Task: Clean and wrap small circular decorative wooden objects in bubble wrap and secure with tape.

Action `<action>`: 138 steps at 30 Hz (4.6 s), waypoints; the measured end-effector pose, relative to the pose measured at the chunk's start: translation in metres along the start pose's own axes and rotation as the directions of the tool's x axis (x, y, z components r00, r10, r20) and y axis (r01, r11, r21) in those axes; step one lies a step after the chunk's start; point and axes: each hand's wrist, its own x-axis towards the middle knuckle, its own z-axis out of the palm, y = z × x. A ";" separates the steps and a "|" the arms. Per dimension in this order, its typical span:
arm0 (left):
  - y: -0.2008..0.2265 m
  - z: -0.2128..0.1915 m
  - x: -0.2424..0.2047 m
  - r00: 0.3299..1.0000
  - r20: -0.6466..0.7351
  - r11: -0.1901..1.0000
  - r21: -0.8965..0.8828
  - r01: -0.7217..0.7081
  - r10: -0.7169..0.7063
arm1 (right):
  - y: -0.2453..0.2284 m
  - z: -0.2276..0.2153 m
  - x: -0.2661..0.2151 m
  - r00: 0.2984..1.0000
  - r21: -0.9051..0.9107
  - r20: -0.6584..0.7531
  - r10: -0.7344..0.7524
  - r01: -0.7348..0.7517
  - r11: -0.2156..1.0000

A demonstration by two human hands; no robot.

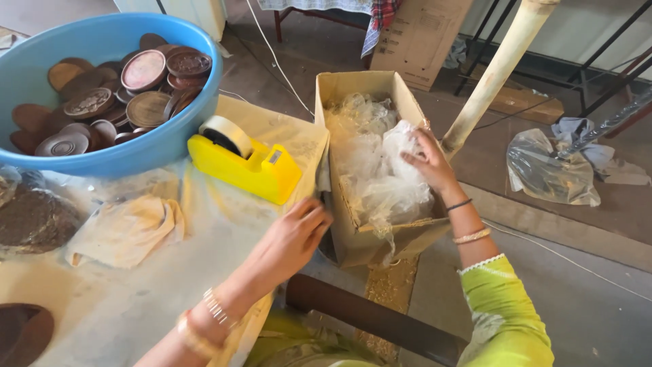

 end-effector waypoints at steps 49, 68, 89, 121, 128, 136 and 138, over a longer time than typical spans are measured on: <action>-0.129 0.204 0.186 0.995 -0.030 0.995 0.026 0.098 -0.097 | -0.029 0.040 -0.035 0.628 -0.576 0.753 0.199 0.481 0.661; -0.112 0.120 0.183 0.819 -0.487 0.736 -0.666 -0.122 -0.304 | -0.026 0.032 -0.030 0.843 -0.667 0.511 0.169 0.264 0.696; -0.024 -0.104 -0.005 0.899 -0.439 1.000 -0.003 0.000 -0.001 | 0.187 -0.010 0.027 0.449 -0.922 0.367 0.815 0.292 0.255; -0.012 -0.228 -0.240 0.522 -0.710 0.710 0.044 0.703 -0.472 | -0.321 0.424 -0.060 0.065 0.057 0.560 -0.826 0.992 0.117; -0.067 -0.252 -0.272 0.509 -0.789 0.919 -0.171 0.355 -0.344 | -0.267 0.549 0.011 0.679 0.530 0.509 -0.529 0.238 0.814; -0.089 -0.278 -0.313 0.547 -0.674 0.849 -0.248 0.466 -0.497 | -0.197 0.601 0.020 0.774 0.696 0.537 -0.336 -0.182 0.695; -0.089 -0.283 -0.319 0.570 -0.598 0.810 -0.262 0.525 -0.563 | -0.170 0.609 0.022 0.737 0.518 0.665 -0.121 -0.339 0.785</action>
